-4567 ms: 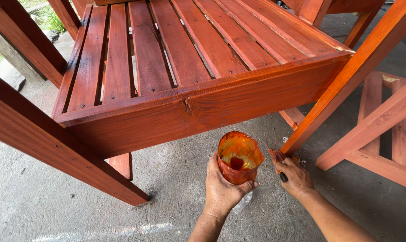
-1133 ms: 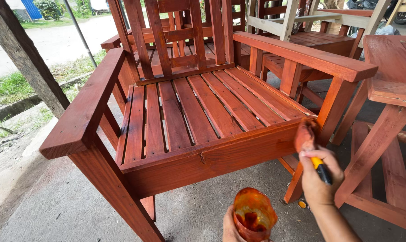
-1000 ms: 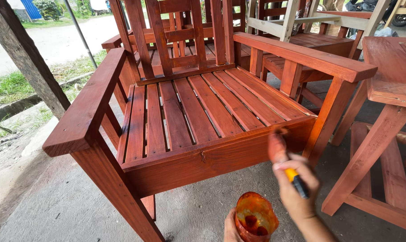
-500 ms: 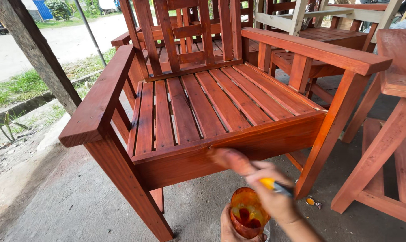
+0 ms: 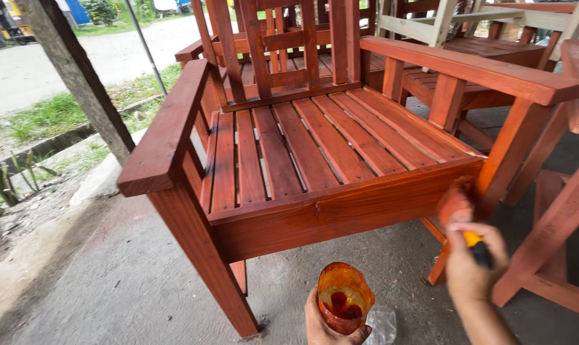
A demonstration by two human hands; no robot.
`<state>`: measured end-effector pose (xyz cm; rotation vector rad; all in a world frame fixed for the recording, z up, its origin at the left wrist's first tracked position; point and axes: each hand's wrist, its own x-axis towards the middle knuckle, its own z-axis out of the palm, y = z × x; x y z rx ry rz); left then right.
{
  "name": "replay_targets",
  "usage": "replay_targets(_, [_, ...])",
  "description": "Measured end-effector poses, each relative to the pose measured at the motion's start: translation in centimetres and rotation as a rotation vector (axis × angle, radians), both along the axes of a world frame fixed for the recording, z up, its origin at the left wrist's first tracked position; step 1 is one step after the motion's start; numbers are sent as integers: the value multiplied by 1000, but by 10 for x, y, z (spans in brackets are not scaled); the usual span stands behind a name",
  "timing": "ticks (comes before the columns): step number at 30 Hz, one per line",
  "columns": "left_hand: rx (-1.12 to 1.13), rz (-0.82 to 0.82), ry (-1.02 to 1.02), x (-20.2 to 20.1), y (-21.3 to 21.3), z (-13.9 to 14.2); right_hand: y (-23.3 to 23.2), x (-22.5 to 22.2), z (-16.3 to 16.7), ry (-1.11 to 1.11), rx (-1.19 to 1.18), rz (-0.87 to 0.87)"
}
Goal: The person applies a reddish-orange wood stain to a slatted wooden chair, holding a container of stain in one hand and wiping the stain onto the seat rails, legs, and frame with a cloth in the other hand. They reload the cloth from the container and work around the chair, coating different surfaces.
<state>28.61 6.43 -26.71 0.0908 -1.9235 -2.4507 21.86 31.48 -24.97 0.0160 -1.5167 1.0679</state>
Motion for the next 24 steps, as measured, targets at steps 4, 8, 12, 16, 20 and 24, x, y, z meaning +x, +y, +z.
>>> replay_targets(4, [-199,137,61,1,-22,-5,-109,25,10,-9,198,89])
replay_targets(8, [-408,431,265,4,-32,-3,-196,48,16,-65,257,372])
replay_targets(12, [-328,465,334,6,-35,2,-248,49,10,-79,315,855])
replay_targets(16, [-324,444,338,6,-34,2,-248,35,-2,-95,392,926])
replay_targets(20, [-332,365,259,1,-26,-5,-164,17,-5,-156,388,724])
replay_targets(24, [-298,230,107,-2,-11,-12,-58,21,-18,-201,367,413])
